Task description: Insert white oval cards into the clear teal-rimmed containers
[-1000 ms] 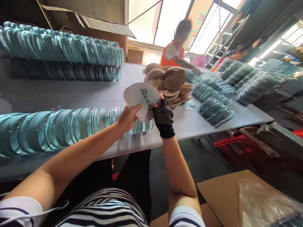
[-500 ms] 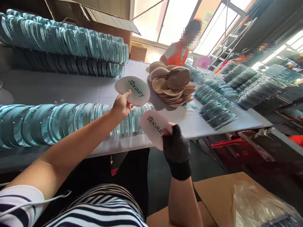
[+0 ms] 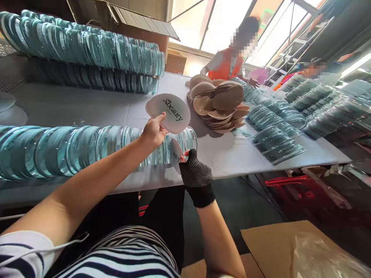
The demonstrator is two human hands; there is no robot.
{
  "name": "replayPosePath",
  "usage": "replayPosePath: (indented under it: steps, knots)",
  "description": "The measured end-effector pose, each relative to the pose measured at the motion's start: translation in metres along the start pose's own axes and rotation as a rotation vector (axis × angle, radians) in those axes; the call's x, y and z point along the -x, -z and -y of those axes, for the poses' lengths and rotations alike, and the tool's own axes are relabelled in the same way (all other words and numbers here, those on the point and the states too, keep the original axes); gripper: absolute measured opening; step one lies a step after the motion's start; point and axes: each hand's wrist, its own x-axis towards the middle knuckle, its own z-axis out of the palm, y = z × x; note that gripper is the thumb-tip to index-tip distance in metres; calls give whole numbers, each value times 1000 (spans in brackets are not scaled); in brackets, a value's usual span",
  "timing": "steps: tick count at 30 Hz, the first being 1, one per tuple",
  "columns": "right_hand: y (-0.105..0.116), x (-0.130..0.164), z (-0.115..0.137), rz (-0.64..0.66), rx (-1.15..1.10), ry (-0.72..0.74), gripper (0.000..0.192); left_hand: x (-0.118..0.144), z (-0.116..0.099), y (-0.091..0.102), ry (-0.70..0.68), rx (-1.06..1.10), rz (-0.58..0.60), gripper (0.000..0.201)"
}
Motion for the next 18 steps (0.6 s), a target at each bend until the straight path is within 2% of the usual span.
replayPosePath:
  steps: [2, 5, 9, 12, 13, 15, 18]
  knots:
    - [-2, 4, -5, -53, -69, -5, 31, -1, 0, -1, 20, -1, 7, 28]
    - [-19, -6, 0, -117, -67, 6, 31, 0, 0, -2, 24, 2, 24, 28]
    - [-43, -23, 16, -40, 61, 75, 31, 2, -3, -2, 25, 3, 26, 29]
    - [-46, -22, 17, 36, 106, 108, 34, 2, -6, -1, 44, -4, 18, 28]
    - [-45, -21, 14, 65, 77, 105, 33, 3, -6, -1, 46, -8, 13, 28]
    - [-44, -20, 5, 200, -137, 70, 30, 3, -5, -1, 38, -15, 1, 29]
    - [-44, -20, -11, 504, -588, 39, 43, 4, -2, -1, 6, -11, -3, 32]
